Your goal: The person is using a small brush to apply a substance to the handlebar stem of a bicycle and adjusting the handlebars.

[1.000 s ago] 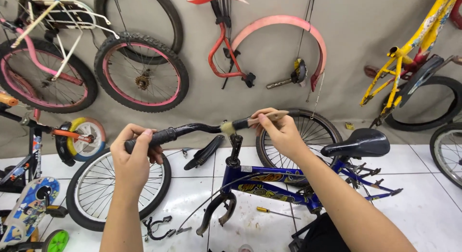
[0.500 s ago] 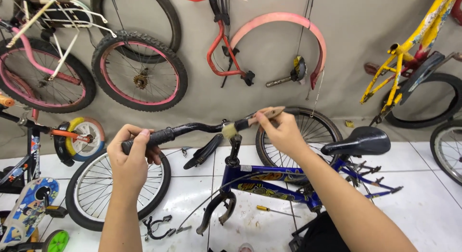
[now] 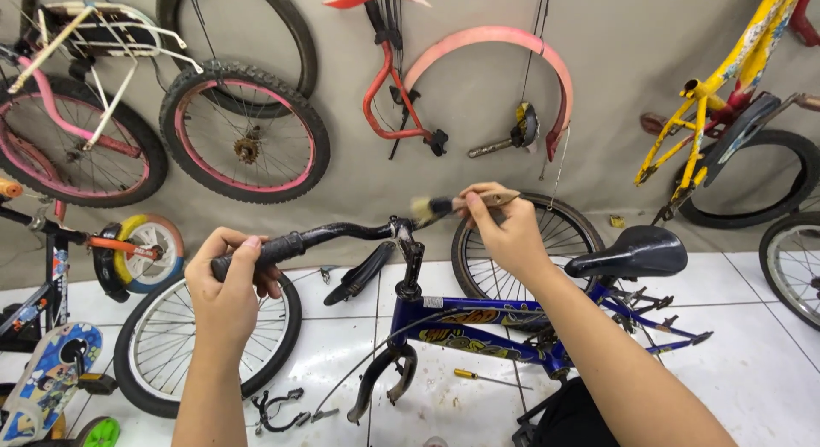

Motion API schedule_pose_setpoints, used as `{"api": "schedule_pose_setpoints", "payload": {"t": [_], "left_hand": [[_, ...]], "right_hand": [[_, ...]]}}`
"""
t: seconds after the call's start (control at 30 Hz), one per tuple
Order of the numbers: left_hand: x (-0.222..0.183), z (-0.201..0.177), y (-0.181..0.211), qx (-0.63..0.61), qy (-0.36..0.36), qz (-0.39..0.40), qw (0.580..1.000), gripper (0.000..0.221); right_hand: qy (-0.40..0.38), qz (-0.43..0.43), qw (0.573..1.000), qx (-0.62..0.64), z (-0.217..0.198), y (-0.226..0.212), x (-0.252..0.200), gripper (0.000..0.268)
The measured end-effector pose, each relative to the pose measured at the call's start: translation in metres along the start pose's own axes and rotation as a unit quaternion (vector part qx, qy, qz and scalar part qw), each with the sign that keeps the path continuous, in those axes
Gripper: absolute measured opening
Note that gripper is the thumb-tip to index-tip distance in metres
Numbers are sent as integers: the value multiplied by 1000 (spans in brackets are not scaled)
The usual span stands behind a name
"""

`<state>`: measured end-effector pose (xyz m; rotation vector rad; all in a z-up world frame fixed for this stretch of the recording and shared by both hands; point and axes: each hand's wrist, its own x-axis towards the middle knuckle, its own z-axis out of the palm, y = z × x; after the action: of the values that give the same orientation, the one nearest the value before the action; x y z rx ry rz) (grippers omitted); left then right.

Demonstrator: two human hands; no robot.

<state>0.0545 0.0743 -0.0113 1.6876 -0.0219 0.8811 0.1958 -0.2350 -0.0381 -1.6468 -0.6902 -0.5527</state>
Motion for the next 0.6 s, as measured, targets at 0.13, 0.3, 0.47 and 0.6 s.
{"api": "schedule_pose_setpoints", "payload": {"t": [0.13,0.3,0.47,0.6], "left_hand": [[-3,2,4,7,2,-11,1000,19],[-1,1,4,2,3,-3,1000,20],[-1,0,3,6,-4,-3,1000,21],[-1,1,6,6,0,-4,1000,21]], "right_hand": [[-27,13,999,37,-1,9,-1,18],[8,-16,996,-88,-14,9,5,17],[-4,-13,997,-81,-12,17,5,21],[28,-43,991,-120,-15,8,8,22]]}}
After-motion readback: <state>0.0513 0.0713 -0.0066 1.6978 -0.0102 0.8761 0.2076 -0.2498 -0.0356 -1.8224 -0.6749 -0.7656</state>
